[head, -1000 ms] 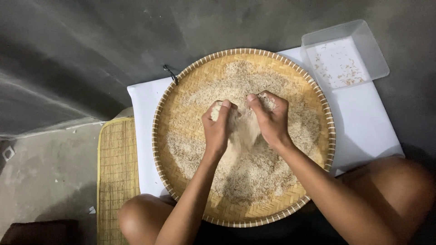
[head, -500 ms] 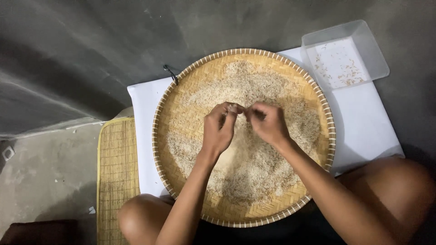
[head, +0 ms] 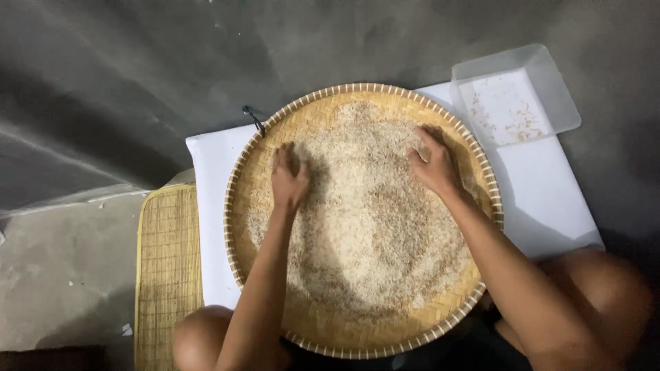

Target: The person cleans rice by hand, picking out debris from a woven tray and placing it into a container, then shifting and spreading the rice to expose more debris.

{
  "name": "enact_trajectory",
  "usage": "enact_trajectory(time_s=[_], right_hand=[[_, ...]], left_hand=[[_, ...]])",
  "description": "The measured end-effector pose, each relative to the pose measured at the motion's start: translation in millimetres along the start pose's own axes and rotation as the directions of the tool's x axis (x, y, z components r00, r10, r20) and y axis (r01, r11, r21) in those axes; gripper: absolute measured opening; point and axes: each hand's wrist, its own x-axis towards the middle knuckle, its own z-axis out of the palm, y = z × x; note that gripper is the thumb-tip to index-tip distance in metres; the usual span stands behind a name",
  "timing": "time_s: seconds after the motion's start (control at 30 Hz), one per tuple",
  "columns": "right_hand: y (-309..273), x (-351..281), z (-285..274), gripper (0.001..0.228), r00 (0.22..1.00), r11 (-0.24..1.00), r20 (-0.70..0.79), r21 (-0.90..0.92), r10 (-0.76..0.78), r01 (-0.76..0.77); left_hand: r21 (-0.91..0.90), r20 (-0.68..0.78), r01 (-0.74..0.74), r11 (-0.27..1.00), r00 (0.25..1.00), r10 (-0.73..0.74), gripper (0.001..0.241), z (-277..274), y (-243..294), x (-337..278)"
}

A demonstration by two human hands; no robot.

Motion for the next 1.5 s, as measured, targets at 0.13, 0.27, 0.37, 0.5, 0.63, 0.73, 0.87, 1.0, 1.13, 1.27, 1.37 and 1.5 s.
enact_trajectory(time_s=[0.13, 0.27, 0.37, 0.5, 0.63, 0.73, 0.87, 1.0, 1.13, 1.27, 1.37, 1.5], right_hand=[[-24, 3, 2, 0.057, 0.997, 0.994, 0.023, 0.078, 0.071, -0.073], [-45, 3, 17, 0.052, 0.987, 0.982, 0.113, 0.138, 0.111, -0.126], [-70, -3, 22, 0.048, 0.976, 0.946, 0.130, 0.254, 0.174, -0.203], [5, 1, 71, 0.039, 0.957, 0.908, 0.132, 0.305, 0.258, -0.286], [34, -7, 108, 0.039, 0.936, 0.841, 0.131, 0.412, 0.328, -0.352], [11, -22, 102, 0.044, 0.922, 0.788, 0.111, 0.488, 0.370, -0.375], [9, -30, 105, 0.052, 0.887, 0.721, 0.191, 0.523, 0.420, -0.454], [-54, -45, 68, 0.055, 0.898, 0.739, 0.176, 0.517, 0.402, -0.432], [-56, -45, 75, 0.049, 0.896, 0.742, 0.158, 0.513, 0.414, -0.433], [-74, -36, 67, 0.066, 0.884, 0.737, 0.145, 0.501, 0.445, -0.454], [-90, -28, 63, 0.050, 0.936, 0.765, 0.035, 0.566, 0.351, -0.308], [-143, -29, 14, 0.014, 0.988, 0.813, -0.085, 0.580, 0.131, -0.058]], left_hand=[[0.100, 0.040, -0.075, 0.992, 0.997, 0.071, 0.055, 4, -4, 11], [0.043, 0.091, -0.090, 0.995, 0.992, 0.085, 0.049, 23, 8, 21], [-0.087, 0.114, -0.130, 0.988, 0.984, 0.140, 0.045, 49, 5, 27], [-0.288, 0.062, -0.080, 0.954, 0.993, 0.102, 0.047, 79, -8, 30], [-0.394, 0.084, 0.061, 0.917, 0.996, -0.030, 0.048, 88, -4, 15], [-0.445, 0.098, 0.158, 0.881, 0.987, -0.127, 0.045, 100, -20, 7], [-0.550, 0.082, 0.174, 0.817, 0.985, -0.155, 0.034, 107, -25, -5], [-0.599, 0.042, 0.122, 0.792, 0.992, -0.121, 0.024, 77, 11, -33], [-0.624, 0.020, 0.109, 0.774, 0.992, -0.123, 0.025, 77, 11, -39], [-0.669, 0.017, 0.182, 0.721, 0.973, -0.231, 0.025, 73, 27, -37], [-0.672, -0.022, 0.150, 0.725, 0.975, -0.222, 0.023, 53, 68, -46], [-0.630, -0.091, -0.018, 0.776, 0.995, -0.051, 0.024, 28, 106, -52]])
